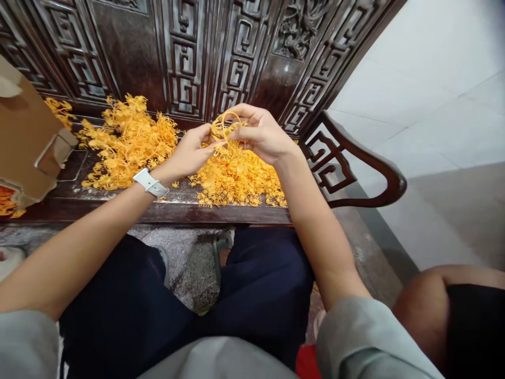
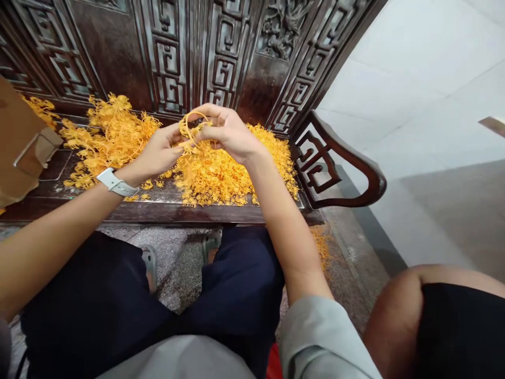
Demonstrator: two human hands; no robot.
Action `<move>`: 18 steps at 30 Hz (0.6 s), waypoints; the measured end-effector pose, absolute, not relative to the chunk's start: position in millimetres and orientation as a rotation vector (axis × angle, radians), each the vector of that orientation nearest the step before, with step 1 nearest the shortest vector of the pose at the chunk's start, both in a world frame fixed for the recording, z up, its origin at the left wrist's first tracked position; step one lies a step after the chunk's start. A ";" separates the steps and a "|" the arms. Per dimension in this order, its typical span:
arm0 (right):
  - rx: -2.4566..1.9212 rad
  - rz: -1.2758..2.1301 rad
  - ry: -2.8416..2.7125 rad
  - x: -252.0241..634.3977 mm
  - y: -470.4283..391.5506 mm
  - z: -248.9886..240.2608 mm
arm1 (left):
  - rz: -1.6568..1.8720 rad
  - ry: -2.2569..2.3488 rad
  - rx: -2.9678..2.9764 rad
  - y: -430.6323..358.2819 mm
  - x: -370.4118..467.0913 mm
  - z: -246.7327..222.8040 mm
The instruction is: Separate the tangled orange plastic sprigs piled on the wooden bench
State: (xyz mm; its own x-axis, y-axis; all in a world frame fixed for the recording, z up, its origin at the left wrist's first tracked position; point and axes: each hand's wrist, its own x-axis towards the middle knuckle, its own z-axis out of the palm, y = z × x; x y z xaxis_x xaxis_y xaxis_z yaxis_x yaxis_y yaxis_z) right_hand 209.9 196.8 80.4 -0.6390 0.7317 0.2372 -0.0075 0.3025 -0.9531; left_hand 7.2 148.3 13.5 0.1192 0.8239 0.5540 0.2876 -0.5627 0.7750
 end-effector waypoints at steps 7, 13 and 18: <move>-0.867 0.688 -2.141 219.4 225.3 59.2 | 1.370 1.214 1.853 134.7 -17.6 28.8; -0.912 0.095 -2.270 234.3 242.3 46.0 | 1.350 1.379 1.798 129.2 -20.0 31.4; -0.835 0.332 -2.156 235.2 244.5 42.5 | 1.268 1.432 1.819 127.4 -23.9 28.8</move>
State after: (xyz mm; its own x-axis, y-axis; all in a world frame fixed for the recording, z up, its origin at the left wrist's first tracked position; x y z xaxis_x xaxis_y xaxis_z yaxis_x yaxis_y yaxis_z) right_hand 235.2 244.5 42.5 -0.4762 0.6608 0.5801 0.4556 0.7497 -0.4800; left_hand -23.9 127.4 28.8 0.0149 0.9329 0.3597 0.4701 -0.3241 0.8210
